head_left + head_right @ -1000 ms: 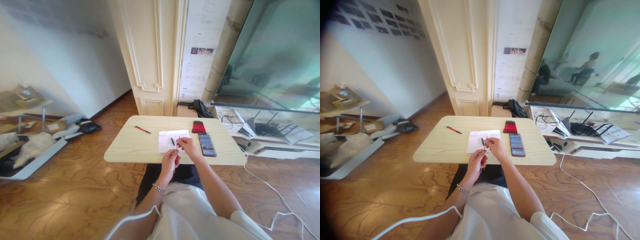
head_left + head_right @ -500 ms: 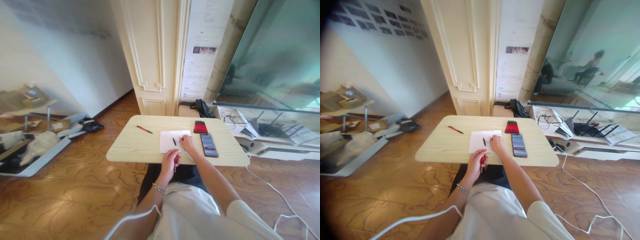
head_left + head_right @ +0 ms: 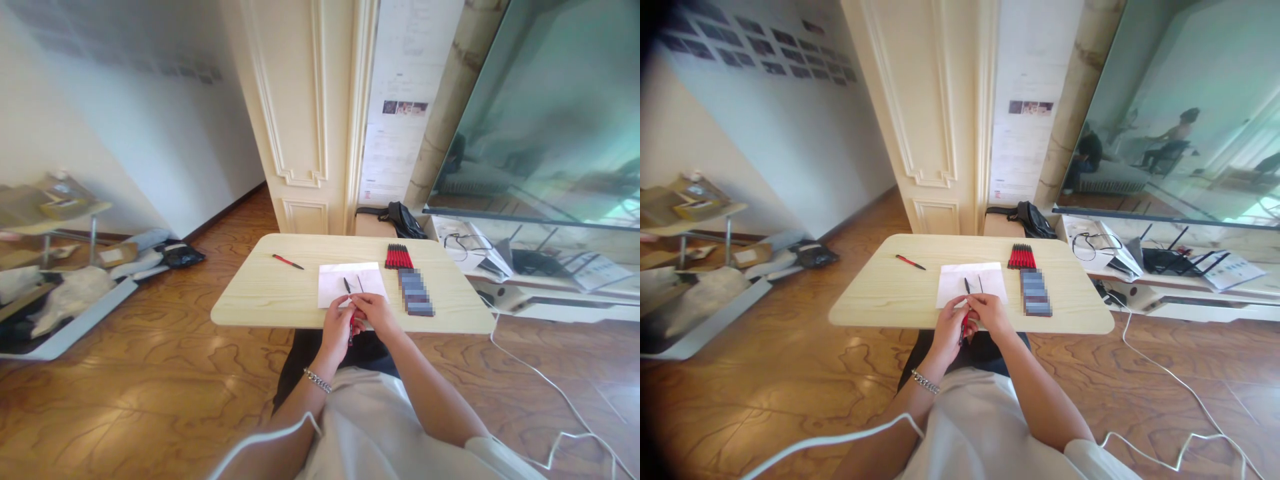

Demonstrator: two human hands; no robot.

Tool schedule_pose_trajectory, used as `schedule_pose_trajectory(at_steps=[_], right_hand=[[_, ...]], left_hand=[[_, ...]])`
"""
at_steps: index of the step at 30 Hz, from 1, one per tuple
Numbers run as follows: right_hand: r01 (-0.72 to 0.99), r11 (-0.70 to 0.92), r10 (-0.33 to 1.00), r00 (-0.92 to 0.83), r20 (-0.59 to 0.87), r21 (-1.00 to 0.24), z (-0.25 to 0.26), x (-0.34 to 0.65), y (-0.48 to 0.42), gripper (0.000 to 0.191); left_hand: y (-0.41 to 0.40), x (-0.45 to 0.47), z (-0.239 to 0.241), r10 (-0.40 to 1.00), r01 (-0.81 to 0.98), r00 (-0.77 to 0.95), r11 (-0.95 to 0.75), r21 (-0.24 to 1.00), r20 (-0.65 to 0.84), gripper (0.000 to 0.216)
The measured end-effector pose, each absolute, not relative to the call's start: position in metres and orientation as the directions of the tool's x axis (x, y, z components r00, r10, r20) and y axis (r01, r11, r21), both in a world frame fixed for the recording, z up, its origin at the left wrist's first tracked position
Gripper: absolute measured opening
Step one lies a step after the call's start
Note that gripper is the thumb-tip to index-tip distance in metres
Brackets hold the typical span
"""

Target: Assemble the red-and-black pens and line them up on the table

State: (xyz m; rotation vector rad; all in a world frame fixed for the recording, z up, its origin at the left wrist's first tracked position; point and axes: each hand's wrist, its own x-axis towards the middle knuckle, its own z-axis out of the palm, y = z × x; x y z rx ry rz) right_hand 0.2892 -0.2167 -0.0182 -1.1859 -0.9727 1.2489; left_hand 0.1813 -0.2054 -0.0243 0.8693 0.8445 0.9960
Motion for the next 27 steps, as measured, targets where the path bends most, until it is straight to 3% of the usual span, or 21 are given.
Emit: schedule_pose_trajectory(at_steps=[7, 17, 20, 23, 25, 27], right_hand=[[-0.429, -0.086, 0.994, -0.092, -0.051, -0.899, -0.019, 0.291, -0.222, 0.03], [-0.491, -0.15, 0.982, -0.177, -0.07, -0.858, -0.027, 0.295, -0.225, 0.028], [-0.43, -0.146, 0.986, -0.131, -0.099, -0.891, -0.029, 0.3, -0.224, 0.031], [-0.281, -0.071, 0.986, 0.124, -0.11, -0.957, -0.033, 0.312, -0.211, 0.032], [-0.064, -0.024, 0.951, 0.306, -0.042, -0.998, -0.034, 0.322, -0.196, 0.03], [0.223, -0.009, 0.922, 0.379, 0.079, -0.975, -0.033, 0.332, -0.18, 0.024]], left_hand=[[-0.207, 0.177, -0.014, 0.913, -0.343, 0.374, 0.301, 0.89, -0.165, 0.059], [-0.208, 0.176, -0.009, 0.903, -0.261, 0.382, 0.307, 0.915, -0.194, 0.063], [-0.21, 0.176, -0.01, 0.908, -0.245, 0.383, 0.278, 0.929, -0.171, 0.058], [-0.21, 0.176, -0.014, 0.906, -0.244, 0.397, 0.262, 0.934, -0.151, 0.056], [-0.21, 0.177, -0.017, 0.905, -0.242, 0.4, 0.259, 0.935, -0.147, 0.055], [-0.209, 0.177, -0.019, 0.907, -0.238, 0.394, 0.256, 0.937, -0.148, 0.053]])
